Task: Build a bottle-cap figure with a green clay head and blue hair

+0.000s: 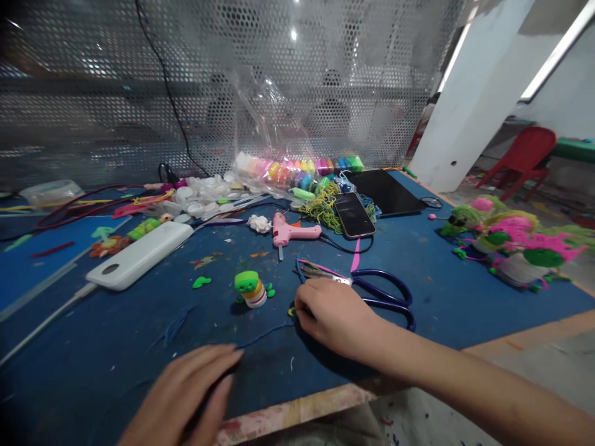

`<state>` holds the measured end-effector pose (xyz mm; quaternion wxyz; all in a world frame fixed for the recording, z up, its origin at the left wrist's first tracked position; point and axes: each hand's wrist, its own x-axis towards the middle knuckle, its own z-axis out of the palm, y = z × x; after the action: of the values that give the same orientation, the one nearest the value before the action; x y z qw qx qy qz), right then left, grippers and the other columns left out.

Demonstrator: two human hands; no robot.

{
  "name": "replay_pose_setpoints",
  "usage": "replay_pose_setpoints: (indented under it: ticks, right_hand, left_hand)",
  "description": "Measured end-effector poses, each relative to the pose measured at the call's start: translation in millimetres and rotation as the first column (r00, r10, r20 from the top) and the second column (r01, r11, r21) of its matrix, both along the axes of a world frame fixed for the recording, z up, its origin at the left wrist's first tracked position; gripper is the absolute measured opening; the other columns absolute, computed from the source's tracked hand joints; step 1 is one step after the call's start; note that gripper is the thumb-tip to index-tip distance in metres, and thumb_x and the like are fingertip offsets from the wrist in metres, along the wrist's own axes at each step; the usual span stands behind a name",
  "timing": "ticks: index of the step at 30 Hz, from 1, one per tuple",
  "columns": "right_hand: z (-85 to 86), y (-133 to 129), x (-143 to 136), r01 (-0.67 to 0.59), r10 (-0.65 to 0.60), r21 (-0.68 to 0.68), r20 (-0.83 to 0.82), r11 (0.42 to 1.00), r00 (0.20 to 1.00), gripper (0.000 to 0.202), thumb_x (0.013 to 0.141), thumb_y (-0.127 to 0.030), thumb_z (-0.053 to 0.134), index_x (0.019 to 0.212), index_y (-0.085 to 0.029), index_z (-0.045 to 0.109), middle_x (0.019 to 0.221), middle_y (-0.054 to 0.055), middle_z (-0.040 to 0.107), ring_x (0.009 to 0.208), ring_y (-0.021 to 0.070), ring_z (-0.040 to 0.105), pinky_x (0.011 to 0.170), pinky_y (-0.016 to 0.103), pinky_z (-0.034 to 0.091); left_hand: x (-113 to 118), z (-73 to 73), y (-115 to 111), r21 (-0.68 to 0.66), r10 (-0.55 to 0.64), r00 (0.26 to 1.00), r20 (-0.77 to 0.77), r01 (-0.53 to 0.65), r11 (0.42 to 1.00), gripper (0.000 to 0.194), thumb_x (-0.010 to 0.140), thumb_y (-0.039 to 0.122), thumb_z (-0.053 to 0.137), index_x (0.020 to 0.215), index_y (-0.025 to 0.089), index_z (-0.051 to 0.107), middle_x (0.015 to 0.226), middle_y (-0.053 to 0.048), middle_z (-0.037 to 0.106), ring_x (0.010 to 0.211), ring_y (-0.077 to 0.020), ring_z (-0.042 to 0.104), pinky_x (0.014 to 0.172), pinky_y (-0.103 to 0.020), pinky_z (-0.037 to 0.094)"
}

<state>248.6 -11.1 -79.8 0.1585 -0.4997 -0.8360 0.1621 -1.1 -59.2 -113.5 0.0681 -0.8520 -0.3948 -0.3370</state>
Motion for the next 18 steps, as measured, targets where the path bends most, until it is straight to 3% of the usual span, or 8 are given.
replay_pose_setpoints:
  ticks: [1,3,6,10,14,18]
  right_hand:
    - [-0.6,-2,-1,-0.002,0.002,0.01,-0.004,1.0,1.0,0.01,0.079,-0.009,0.053,0.077,-0.017,0.058,0.074,0.001,0.059,0.066,0.014,0.051,0.061,0.025,0.035]
    - [-1.1,-7,-4,-0.003,0.004,0.041,-0.028,0.999,1.0,0.009,0.08,-0.009,0.052,0.078,-0.017,0.057,0.074,0.001,0.059,0.066,0.0138,0.05,0.061,0.024,0.035]
    - [-1.3,-17,-6,-0.004,0.013,0.095,-0.094,0.995,0.996,0.009,0.082,-0.01,0.051,0.079,-0.017,0.055,0.071,0.0,0.058,0.063,0.0127,0.05,0.059,0.023,0.035]
    - [0.5,-26,-5,0.018,-0.002,0.178,-0.094,0.984,0.996,0.01,0.08,-0.008,0.05,0.078,-0.017,0.055,0.071,0.0,0.058,0.063,0.0136,0.053,0.06,0.024,0.039]
    - [5.9,-29,7,0.06,-0.072,0.283,0.034,0.957,0.997,0.011,0.08,-0.007,0.05,0.076,-0.016,0.055,0.071,0.002,0.06,0.063,0.0158,0.057,0.058,0.025,0.041]
    - [7.5,-31,37,0.139,-0.269,0.459,0.231,0.878,0.935,0.012,0.084,-0.012,0.048,0.076,-0.017,0.054,0.071,0.003,0.06,0.065,0.0187,0.058,0.057,0.028,0.041]
  left_hand:
    - [20,3.6,1,-0.041,-0.023,0.999,-0.03,0.022,0.999,0.031,0.083,0.018,0.055,0.114,0.018,0.059,0.104,-0.006,0.07,0.093,-0.0211,0.065,0.078,-0.032,0.055]
    - [51,9.5,3,-0.127,0.04,0.999,-0.021,-0.043,0.991,0.026,0.085,0.017,0.054,0.11,0.018,0.059,0.097,-0.007,0.07,0.088,-0.0231,0.065,0.074,-0.037,0.055]
    - [71,13.8,7,-0.304,0.105,0.994,-0.023,-0.107,0.947,0.015,0.084,0.014,0.056,0.096,0.02,0.062,0.088,-0.005,0.067,0.08,-0.0255,0.062,0.067,-0.042,0.052]
    - [66,14.0,6,-0.48,0.069,0.995,0.074,-0.025,0.877,0.018,0.091,0.015,0.045,0.08,0.021,0.058,0.08,-0.002,0.063,0.075,-0.0225,0.059,0.066,-0.039,0.049]
    - [57,13.5,3,-0.539,0.066,0.986,0.156,0.029,0.842,0.02,0.094,0.018,0.039,0.08,0.021,0.054,0.079,-0.001,0.059,0.076,-0.0203,0.058,0.067,-0.034,0.046]
    - [53,11.6,5,-0.548,0.06,0.986,0.158,0.037,0.836,0.021,0.094,0.022,0.037,0.08,0.022,0.052,0.079,-0.002,0.057,0.077,-0.0204,0.056,0.068,-0.034,0.045]
